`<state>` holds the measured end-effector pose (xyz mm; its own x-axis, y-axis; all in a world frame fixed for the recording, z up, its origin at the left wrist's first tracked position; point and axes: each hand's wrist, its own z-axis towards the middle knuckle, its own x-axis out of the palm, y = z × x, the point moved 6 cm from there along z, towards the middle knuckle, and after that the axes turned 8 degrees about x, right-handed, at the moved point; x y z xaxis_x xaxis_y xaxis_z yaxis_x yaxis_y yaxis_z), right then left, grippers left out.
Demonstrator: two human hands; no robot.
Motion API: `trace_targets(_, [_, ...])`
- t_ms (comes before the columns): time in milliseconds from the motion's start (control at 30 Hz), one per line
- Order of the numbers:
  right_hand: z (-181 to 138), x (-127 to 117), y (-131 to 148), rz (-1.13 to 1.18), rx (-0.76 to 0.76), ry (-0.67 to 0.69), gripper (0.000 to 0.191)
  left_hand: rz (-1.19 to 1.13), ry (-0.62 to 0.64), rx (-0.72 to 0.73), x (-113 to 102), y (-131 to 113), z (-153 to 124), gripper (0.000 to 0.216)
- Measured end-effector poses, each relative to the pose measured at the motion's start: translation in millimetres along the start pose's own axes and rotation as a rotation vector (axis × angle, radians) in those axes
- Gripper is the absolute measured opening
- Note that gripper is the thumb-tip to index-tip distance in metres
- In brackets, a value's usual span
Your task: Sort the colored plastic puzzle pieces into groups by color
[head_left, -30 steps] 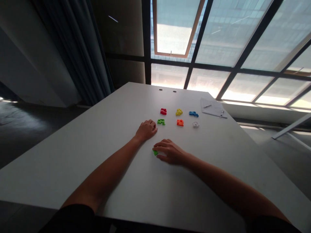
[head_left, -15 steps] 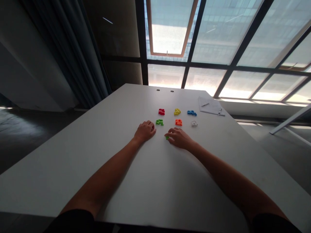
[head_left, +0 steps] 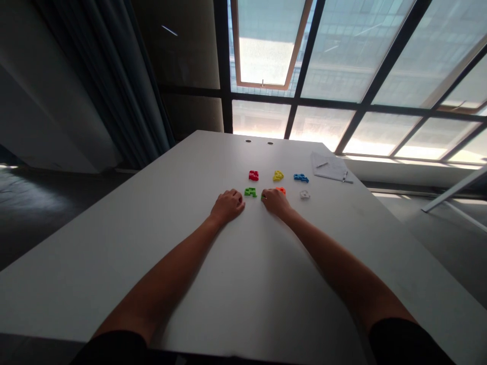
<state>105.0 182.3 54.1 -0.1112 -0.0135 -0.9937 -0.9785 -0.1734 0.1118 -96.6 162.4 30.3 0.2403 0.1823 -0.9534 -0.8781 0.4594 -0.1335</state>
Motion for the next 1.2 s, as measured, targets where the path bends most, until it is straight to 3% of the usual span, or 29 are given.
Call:
trace_targets(167, [25,-2,6,-0.003,0.054,0.016,0.038,-0.005,0.001,-0.003,0,-1,-1,0.021])
trace_targets(367, [27,-5,14,0.015,0.037,0.024,0.043,-0.012,0.001,0.005,-1,-1,-1,0.022])
trace_targets(1200, [29,8,10,0.134,0.011,-0.047,0.031,-0.127,-0.004,0.062,2,1,1,0.022])
